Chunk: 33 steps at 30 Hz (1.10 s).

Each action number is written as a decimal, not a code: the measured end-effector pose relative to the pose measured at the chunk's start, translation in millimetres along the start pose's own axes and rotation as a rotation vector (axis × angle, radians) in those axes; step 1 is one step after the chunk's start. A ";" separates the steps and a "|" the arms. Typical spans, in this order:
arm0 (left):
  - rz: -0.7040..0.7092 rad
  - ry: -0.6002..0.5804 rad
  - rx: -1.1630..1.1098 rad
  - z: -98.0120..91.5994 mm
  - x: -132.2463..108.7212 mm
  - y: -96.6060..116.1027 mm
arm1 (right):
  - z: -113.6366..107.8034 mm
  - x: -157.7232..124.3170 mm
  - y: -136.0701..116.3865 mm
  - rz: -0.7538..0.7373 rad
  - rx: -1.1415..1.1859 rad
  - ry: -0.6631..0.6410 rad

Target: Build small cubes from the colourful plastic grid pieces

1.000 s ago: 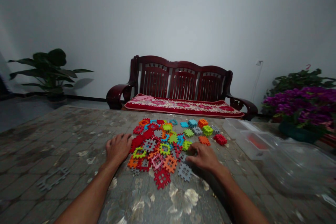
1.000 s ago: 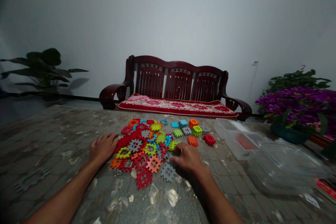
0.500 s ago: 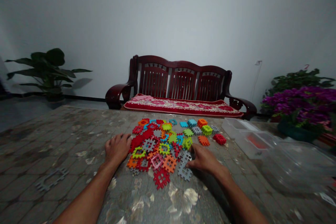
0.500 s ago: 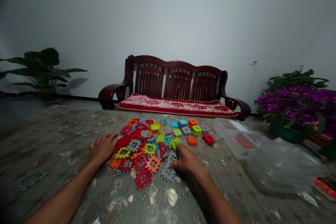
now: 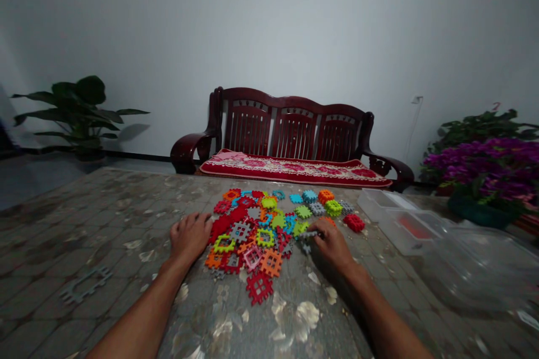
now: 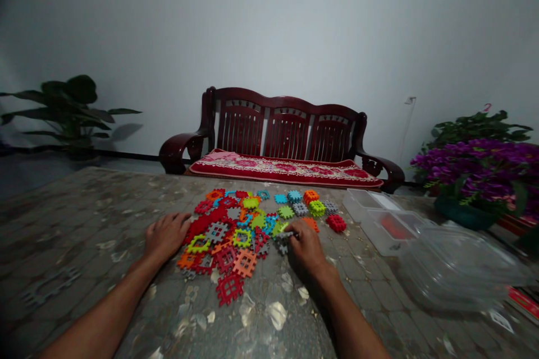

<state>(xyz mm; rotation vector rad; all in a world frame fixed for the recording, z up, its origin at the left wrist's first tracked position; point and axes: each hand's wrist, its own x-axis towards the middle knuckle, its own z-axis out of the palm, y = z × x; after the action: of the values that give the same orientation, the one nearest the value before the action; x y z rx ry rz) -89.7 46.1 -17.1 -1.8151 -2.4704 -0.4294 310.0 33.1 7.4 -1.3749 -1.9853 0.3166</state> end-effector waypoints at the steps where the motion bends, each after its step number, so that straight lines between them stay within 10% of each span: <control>1: 0.002 0.001 0.002 -0.1 -0.2 0.0 | 1.7 -0.3 2.7 -0.001 0.012 0.024; 14: 0.006 0.013 0.018 -0.3 -0.2 0.0 | 21.9 1.1 32.1 -0.004 0.187 0.244; 33: 0.008 0.010 0.009 2.9 0.8 -1.6 | -32.8 0.5 8.6 0.209 -0.163 -0.233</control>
<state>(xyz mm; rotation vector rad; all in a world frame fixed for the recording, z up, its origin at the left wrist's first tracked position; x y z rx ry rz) -91.1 47.1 -20.1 -1.8146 -2.4536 -0.4243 337.7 31.1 26.8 -1.7222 -2.0950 0.4345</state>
